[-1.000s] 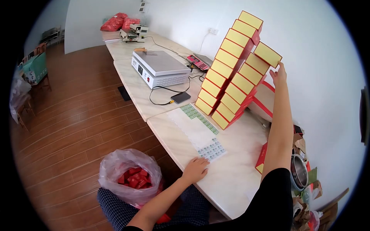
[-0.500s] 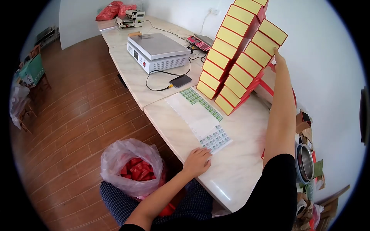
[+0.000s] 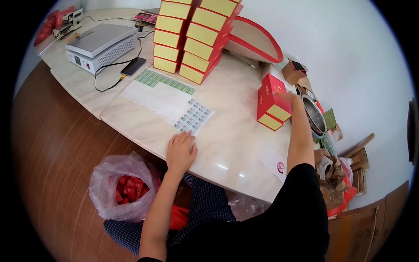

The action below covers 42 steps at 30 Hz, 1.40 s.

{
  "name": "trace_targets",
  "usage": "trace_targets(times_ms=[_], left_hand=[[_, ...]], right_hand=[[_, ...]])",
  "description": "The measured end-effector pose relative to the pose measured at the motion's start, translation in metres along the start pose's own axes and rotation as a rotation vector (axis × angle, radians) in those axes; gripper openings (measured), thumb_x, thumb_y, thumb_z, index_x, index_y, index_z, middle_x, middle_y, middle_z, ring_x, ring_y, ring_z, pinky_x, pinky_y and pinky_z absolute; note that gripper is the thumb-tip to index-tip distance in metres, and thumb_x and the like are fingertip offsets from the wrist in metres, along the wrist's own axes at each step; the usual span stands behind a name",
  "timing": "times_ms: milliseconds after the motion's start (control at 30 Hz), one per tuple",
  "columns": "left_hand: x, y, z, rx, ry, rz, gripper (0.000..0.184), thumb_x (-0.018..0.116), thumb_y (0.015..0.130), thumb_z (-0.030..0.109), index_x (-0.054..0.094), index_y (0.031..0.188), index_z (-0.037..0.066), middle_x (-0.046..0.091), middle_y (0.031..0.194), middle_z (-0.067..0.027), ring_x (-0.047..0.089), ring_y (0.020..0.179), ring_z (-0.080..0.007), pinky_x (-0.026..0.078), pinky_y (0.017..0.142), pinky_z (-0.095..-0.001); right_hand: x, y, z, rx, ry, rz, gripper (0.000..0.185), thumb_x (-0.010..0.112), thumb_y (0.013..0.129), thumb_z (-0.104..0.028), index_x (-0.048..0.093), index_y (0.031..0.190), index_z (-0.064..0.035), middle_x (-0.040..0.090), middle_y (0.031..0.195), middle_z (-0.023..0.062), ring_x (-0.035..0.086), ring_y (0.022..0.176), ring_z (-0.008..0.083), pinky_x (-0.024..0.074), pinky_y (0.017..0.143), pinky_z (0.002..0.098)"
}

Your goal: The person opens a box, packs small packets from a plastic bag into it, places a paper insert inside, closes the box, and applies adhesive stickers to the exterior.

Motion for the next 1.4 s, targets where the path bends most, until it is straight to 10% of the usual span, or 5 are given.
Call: trace_targets(times_ms=[333, 767, 933, 1067, 1400], left_hand=[[0.0, -0.005, -0.006, -0.05, 0.027, 0.045, 0.027, 0.06, 0.08, 0.016, 0.062, 0.104, 0.004, 0.06, 0.12, -0.0125, 0.049, 0.12, -0.0283, 0.032, 0.105, -0.0438], [-0.006, -0.005, -0.004, -0.04, 0.102, 0.049, 0.044, 0.053, 0.091, 0.03, 0.054, 0.124, 0.001, 0.049, 0.133, -0.0174, 0.035, 0.133, -0.0332, 0.023, 0.11, -0.0486], [-0.017, -0.003, -0.031, -0.115, -0.444, 0.064, 0.044, 0.037, 0.1, 0.033, 0.051, 0.126, 0.002, 0.051, 0.132, -0.0169, 0.037, 0.132, -0.0314, 0.02, 0.112, -0.0456], [-0.019, -0.01, -0.067, -0.388, -1.165, 0.263, 0.048, 0.034, 0.101, 0.038, 0.044, 0.133, 0.002, 0.046, 0.133, -0.015, 0.039, 0.127, -0.0224, 0.025, 0.11, -0.0337], [-0.028, -0.007, -0.061, -0.43, -0.895, 0.218, 0.043, 0.046, 0.099, 0.026, 0.037, 0.134, 0.002, 0.044, 0.129, -0.0143, 0.04, 0.123, -0.021, 0.029, 0.106, -0.0321]], right_hand=[[0.042, -0.067, -0.004, 0.102, -0.009, 0.187, 0.108, 0.054, 0.063, -0.081, 0.026, 0.148, -0.0199, 0.021, 0.15, 0.0213, 0.023, 0.136, 0.0454, 0.0218, 0.108, 0.0543], [0.133, -0.292, -0.076, -0.429, 0.054, 0.34, 0.089, 0.061, 0.074, -0.061, 0.038, 0.14, -0.006, 0.03, 0.144, 0.0255, 0.037, 0.122, 0.0472, 0.0302, 0.097, 0.059], [0.119, -0.342, -0.079, -0.609, 0.745, 0.087, 0.038, 0.053, 0.094, -0.024, 0.05, 0.125, -0.0018, 0.049, 0.099, 0.0098, 0.048, 0.066, 0.0133, 0.0435, 0.064, 0.027], [0.097, -0.294, -0.07, -0.724, 0.633, 0.431, 0.04, 0.058, 0.091, -0.021, 0.049, 0.125, -0.001, 0.052, 0.102, 0.0096, 0.053, 0.079, 0.0162, 0.045, 0.072, 0.0292], [0.178, -0.248, -0.051, -0.499, 1.088, 0.009, 0.037, 0.071, 0.085, -0.028, 0.048, 0.097, -0.0004, 0.064, 0.085, 0.0085, 0.055, 0.071, 0.0078, 0.0434, 0.062, 0.0221]])
Point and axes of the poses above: each hand's wrist, its own y-axis towards the middle knuckle, its own x-axis out of the palm, z = x × y, the point moved 10 cm from there along y, towards the middle knuckle
